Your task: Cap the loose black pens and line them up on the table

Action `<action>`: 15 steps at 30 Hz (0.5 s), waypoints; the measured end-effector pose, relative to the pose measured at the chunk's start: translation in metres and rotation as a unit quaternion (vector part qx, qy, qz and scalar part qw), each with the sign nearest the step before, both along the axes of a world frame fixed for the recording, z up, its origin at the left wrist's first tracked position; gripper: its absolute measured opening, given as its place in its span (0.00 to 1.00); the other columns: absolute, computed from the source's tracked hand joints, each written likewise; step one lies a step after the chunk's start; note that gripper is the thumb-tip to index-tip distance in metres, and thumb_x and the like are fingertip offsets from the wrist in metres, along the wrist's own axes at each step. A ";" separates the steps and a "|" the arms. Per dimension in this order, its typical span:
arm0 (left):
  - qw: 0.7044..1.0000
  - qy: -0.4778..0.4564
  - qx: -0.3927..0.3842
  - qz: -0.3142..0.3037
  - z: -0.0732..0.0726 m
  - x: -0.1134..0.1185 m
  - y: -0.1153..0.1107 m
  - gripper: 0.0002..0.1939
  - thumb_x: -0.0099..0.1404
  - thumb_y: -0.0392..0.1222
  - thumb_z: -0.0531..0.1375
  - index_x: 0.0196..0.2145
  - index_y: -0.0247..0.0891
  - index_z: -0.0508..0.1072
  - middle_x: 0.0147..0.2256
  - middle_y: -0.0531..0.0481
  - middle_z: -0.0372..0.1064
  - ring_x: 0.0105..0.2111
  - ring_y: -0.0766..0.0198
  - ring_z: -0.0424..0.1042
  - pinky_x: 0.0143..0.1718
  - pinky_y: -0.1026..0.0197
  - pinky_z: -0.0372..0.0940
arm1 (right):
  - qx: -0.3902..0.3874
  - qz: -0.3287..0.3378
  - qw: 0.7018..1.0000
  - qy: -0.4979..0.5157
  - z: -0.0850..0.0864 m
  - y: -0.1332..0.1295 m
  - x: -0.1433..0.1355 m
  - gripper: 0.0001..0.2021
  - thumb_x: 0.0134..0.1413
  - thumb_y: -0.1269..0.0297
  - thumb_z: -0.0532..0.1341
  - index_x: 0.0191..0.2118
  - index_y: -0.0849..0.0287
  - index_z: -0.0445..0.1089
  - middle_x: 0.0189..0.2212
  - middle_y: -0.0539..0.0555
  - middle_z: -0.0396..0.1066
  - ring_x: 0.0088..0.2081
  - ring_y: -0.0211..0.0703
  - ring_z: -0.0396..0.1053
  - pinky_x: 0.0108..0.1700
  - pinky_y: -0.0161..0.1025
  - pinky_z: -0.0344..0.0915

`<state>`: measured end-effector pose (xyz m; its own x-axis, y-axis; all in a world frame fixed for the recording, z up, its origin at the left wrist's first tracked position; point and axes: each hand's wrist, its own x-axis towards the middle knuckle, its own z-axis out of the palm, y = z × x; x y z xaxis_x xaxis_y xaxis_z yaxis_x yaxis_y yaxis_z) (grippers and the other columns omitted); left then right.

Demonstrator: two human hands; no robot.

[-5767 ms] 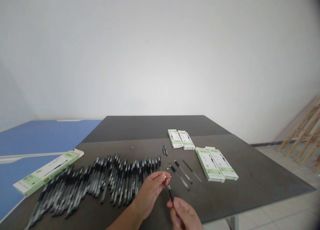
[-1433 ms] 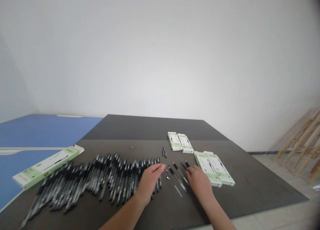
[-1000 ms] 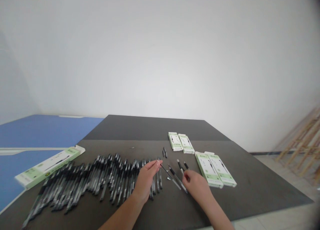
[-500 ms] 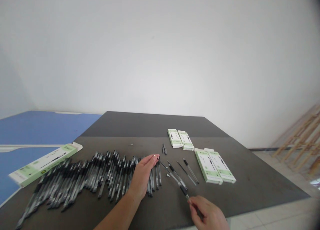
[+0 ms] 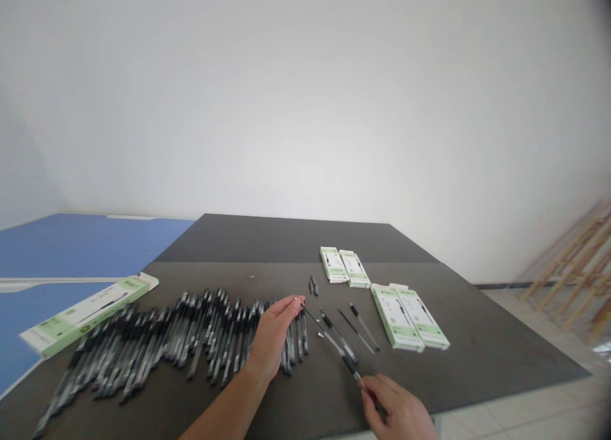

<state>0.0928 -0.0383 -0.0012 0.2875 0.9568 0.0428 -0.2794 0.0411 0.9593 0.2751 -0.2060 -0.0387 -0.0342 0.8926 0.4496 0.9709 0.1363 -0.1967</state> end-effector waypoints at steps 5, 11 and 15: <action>1.000 0.015 0.003 -0.007 0.002 0.000 -0.001 0.17 0.55 0.48 0.61 0.39 0.35 0.76 0.41 0.43 0.74 0.43 0.56 0.69 0.50 0.55 0.58 | 0.000 -0.005 1.000 -0.008 -0.001 0.000 -0.001 0.11 0.54 0.69 0.51 0.34 0.57 0.70 0.26 0.52 0.72 0.26 0.37 0.71 0.29 0.29 0.67; 0.987 0.057 0.040 -0.142 0.014 0.004 -0.019 0.12 0.55 0.46 0.60 0.34 0.38 0.78 0.44 0.45 0.72 0.46 0.55 0.68 0.51 0.56 0.56 | 0.026 0.002 0.999 0.024 -0.001 0.004 -0.008 0.10 0.55 0.68 0.51 0.34 0.58 0.70 0.25 0.52 0.71 0.26 0.38 0.71 0.29 0.29 0.67; 0.984 0.039 0.045 -0.171 0.015 0.006 -0.025 0.11 0.57 0.46 0.59 0.31 0.37 0.78 0.49 0.45 0.67 0.49 0.54 0.64 0.52 0.57 0.55 | 0.045 0.005 0.994 0.104 -0.007 0.009 -0.019 0.09 0.54 0.66 0.52 0.34 0.58 0.70 0.24 0.52 0.72 0.25 0.37 0.71 0.29 0.28 0.67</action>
<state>0.0986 -0.0634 0.0137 0.5972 0.7974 0.0872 -0.1892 0.0343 0.9813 0.2566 -0.1974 -0.0453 0.0588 0.8487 0.5256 0.9092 0.1719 -0.3793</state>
